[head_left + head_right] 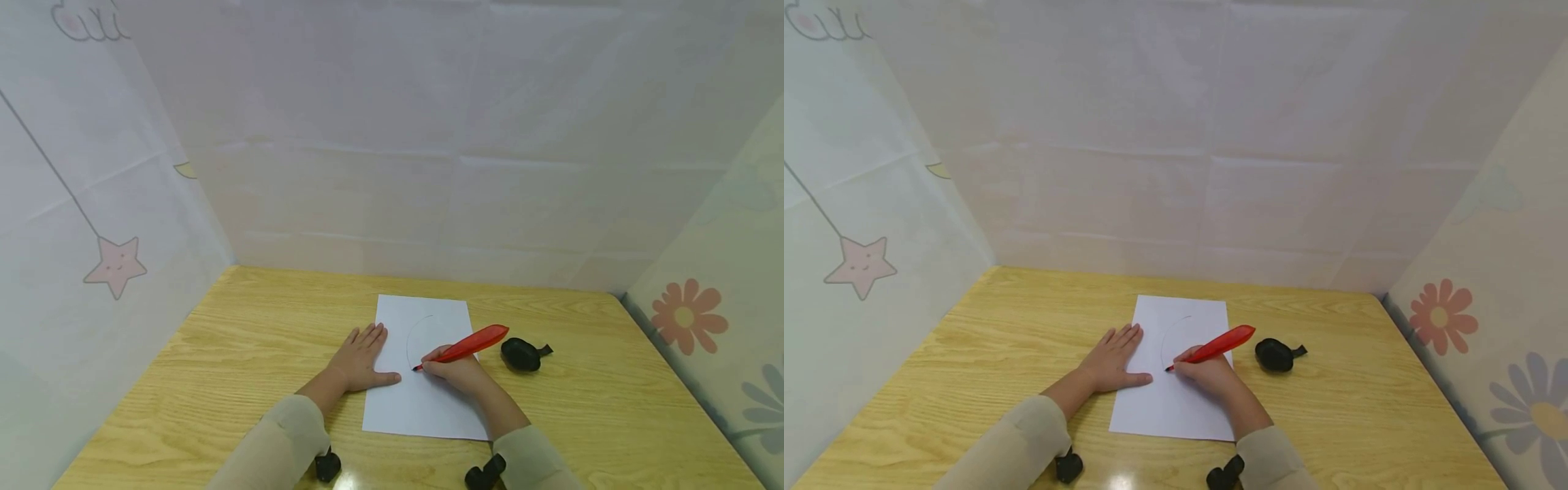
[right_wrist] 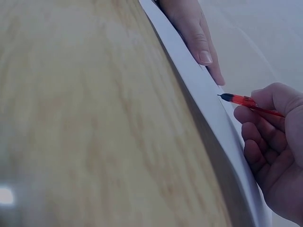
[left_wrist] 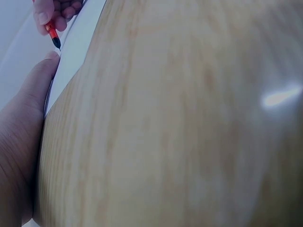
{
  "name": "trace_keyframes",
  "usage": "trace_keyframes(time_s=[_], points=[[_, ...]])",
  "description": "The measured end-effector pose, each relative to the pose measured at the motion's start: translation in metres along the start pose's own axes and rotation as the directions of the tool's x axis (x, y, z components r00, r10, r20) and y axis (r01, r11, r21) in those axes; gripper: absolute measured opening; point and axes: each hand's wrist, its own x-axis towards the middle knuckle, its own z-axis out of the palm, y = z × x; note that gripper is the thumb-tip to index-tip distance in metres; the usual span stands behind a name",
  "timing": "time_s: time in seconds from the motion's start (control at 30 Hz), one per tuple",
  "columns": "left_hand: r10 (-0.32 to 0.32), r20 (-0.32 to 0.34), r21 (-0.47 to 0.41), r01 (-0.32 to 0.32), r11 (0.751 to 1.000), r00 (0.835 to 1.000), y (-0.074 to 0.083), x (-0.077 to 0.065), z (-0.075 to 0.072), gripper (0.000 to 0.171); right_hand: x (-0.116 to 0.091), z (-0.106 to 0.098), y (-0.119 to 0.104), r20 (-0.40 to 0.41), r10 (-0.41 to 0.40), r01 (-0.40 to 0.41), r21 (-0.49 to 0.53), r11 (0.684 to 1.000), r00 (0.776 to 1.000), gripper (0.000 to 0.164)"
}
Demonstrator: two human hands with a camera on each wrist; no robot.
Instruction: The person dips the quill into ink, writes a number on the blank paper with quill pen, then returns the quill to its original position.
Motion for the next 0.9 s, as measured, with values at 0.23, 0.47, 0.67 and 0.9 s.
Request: trace_keyframes(time_s=[0.23,0.47,0.67,0.9], points=[[0.001,0.001,0.004,-0.001,1.000,1.000,0.0004,-0.0013,-0.0016,0.105,-0.0024,-0.0017,0.0001,0.009,0.008,-0.007,-0.017,1.000,1.000,0.018],[0.015,-0.010,-0.021,-0.015,1.000,1.000,-0.0006,-0.0010,-0.0003,0.105,-0.0038,-0.0028,0.0010,0.021,0.005,-0.004,-0.034,0.999,1.000,0.017],[0.015,-0.009,-0.024,-0.015,1.000,1.000,-0.0007,-0.0014,-0.0005,0.105,-0.0056,-0.0052,0.0026,0.040,0.006,-0.004,-0.046,0.999,0.999,0.020],[0.003,-0.005,0.011,-0.003,1.000,1.000,-0.0002,-0.0011,-0.0004,0.105,-0.0085,-0.0076,0.0036,0.055,0.010,-0.007,-0.058,0.998,0.998,0.021]])
